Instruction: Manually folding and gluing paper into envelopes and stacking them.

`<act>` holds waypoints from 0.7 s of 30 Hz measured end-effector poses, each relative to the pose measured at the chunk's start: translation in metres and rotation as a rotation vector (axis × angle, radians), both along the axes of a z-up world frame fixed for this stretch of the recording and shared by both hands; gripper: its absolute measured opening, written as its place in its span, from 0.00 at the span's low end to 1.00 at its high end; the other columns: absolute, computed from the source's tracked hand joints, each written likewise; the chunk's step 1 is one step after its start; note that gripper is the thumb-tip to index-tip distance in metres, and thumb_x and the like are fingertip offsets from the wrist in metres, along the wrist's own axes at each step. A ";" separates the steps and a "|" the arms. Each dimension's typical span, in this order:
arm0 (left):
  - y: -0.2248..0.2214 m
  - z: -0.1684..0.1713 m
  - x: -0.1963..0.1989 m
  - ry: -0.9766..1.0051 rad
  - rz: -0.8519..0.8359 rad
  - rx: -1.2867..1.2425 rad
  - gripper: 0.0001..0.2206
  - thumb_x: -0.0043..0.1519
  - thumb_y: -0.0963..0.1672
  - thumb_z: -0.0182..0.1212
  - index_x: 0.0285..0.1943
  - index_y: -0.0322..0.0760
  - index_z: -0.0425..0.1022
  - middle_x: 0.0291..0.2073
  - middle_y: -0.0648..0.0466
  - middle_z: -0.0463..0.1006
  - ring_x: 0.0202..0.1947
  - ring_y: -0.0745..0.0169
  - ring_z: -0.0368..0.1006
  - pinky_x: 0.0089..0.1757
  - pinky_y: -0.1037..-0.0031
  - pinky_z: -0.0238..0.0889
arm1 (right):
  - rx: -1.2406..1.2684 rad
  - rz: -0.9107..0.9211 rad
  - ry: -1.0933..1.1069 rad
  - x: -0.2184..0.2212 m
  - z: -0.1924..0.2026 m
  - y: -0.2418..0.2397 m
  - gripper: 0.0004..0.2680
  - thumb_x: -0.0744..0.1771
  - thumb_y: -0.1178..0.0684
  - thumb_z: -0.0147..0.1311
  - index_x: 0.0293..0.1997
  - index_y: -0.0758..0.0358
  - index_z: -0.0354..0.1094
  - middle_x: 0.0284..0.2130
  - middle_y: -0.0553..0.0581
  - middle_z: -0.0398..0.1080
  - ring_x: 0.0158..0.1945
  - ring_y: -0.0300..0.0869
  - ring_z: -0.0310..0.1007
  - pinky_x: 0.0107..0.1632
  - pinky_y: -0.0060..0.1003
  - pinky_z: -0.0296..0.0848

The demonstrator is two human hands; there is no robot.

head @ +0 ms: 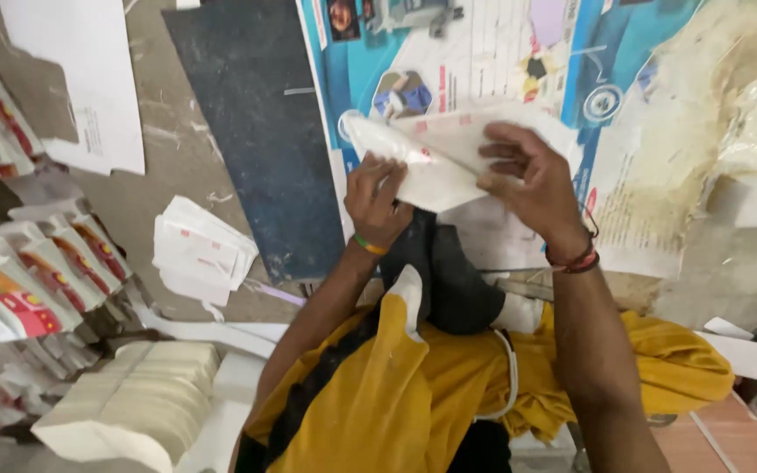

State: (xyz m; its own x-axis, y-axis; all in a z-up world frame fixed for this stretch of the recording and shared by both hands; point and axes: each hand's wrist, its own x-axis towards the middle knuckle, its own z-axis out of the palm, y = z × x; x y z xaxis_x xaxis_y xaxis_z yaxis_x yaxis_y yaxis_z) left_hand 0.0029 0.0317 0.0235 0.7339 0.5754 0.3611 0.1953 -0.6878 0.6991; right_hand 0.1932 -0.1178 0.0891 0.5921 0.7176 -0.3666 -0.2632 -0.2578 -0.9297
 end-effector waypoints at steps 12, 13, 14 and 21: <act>0.001 -0.013 -0.004 -0.045 0.007 -0.038 0.17 0.52 0.40 0.67 0.50 0.28 0.80 0.46 0.44 0.78 0.51 0.41 0.76 0.59 0.52 0.71 | -0.149 0.099 -0.365 -0.015 -0.016 -0.004 0.16 0.63 0.57 0.71 0.54 0.66 0.71 0.36 0.59 0.74 0.35 0.41 0.75 0.38 0.33 0.74; -0.002 -0.008 -0.013 -0.021 0.012 -0.044 0.17 0.52 0.40 0.67 0.50 0.28 0.80 0.46 0.44 0.78 0.51 0.41 0.76 0.59 0.52 0.71 | -0.153 0.106 -0.341 -0.023 -0.020 -0.004 0.16 0.63 0.57 0.71 0.54 0.66 0.71 0.36 0.59 0.74 0.35 0.41 0.75 0.38 0.33 0.74; -0.004 -0.008 -0.013 -0.036 0.007 -0.052 0.17 0.51 0.40 0.67 0.50 0.28 0.80 0.46 0.43 0.78 0.51 0.41 0.76 0.59 0.51 0.71 | -0.236 -0.008 -0.452 -0.024 -0.025 -0.002 0.15 0.65 0.57 0.70 0.54 0.66 0.70 0.38 0.57 0.75 0.37 0.39 0.76 0.40 0.32 0.75; -0.008 -0.004 -0.022 -0.027 0.021 -0.082 0.18 0.49 0.40 0.65 0.49 0.27 0.79 0.47 0.42 0.78 0.51 0.40 0.76 0.59 0.50 0.71 | -0.171 -0.046 -0.511 -0.023 -0.012 0.006 0.21 0.63 0.56 0.71 0.58 0.70 0.65 0.42 0.57 0.74 0.42 0.39 0.76 0.44 0.31 0.76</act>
